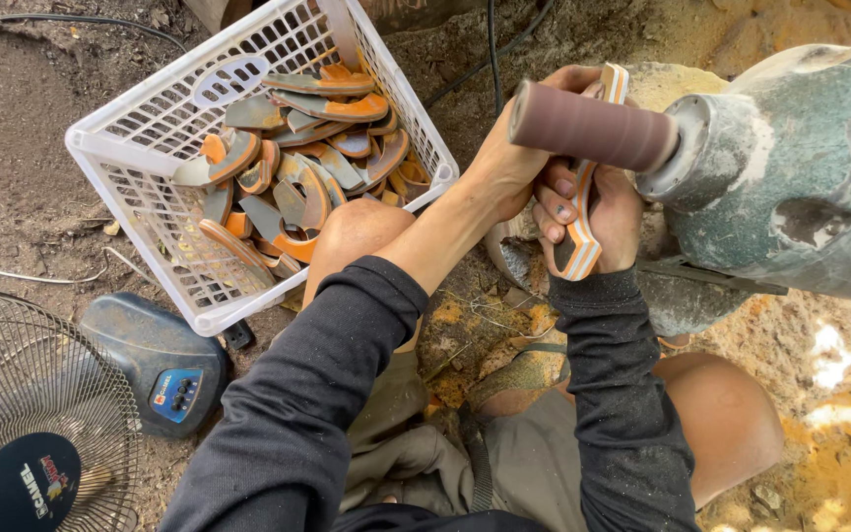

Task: The person sits on the ground and uses a bench grinder to smooth the edges of orange and grey slipper soles. They pick soles from a white basket, press them against the rotating wheel, and return them to the basket.

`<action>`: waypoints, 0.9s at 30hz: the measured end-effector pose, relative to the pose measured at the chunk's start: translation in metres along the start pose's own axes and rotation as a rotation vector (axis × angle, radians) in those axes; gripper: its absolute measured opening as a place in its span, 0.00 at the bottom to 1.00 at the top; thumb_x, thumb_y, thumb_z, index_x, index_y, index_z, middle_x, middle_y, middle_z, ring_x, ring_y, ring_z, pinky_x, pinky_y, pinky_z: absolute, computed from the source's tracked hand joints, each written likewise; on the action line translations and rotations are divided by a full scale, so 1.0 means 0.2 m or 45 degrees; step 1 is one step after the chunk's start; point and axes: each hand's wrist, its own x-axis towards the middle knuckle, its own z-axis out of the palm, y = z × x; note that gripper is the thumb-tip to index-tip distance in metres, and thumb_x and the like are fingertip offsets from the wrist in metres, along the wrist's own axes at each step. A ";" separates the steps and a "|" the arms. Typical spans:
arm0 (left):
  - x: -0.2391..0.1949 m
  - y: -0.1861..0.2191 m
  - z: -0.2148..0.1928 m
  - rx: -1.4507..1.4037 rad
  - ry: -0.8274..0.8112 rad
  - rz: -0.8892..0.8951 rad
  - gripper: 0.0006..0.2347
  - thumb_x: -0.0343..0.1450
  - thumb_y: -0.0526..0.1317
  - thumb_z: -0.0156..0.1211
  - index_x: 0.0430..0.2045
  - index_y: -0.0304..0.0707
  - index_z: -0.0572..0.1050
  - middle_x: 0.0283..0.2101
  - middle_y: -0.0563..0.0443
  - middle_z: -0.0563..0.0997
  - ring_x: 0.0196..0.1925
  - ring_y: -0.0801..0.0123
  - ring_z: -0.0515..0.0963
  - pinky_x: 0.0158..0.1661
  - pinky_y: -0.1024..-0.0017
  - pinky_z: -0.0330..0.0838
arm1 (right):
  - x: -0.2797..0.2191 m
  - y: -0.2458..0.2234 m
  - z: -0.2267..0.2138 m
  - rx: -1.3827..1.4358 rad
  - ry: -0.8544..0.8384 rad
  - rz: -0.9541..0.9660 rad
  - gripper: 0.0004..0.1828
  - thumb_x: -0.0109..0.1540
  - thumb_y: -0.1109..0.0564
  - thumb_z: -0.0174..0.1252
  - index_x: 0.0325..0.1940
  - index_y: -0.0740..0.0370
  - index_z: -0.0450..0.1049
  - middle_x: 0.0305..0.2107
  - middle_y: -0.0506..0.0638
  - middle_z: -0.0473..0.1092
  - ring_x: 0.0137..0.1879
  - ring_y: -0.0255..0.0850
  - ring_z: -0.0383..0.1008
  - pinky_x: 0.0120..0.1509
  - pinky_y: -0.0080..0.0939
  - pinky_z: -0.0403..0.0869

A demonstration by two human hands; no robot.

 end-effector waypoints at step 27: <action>-0.28 -0.05 0.02 -0.219 -0.167 -0.135 0.15 0.78 0.40 0.57 0.58 0.34 0.74 0.48 0.45 0.85 0.39 0.72 0.81 0.41 0.74 0.79 | -0.28 0.18 0.04 -0.228 0.031 -0.165 0.18 0.76 0.46 0.35 0.52 0.62 0.64 0.27 0.48 0.61 0.23 0.34 0.61 0.23 0.34 0.66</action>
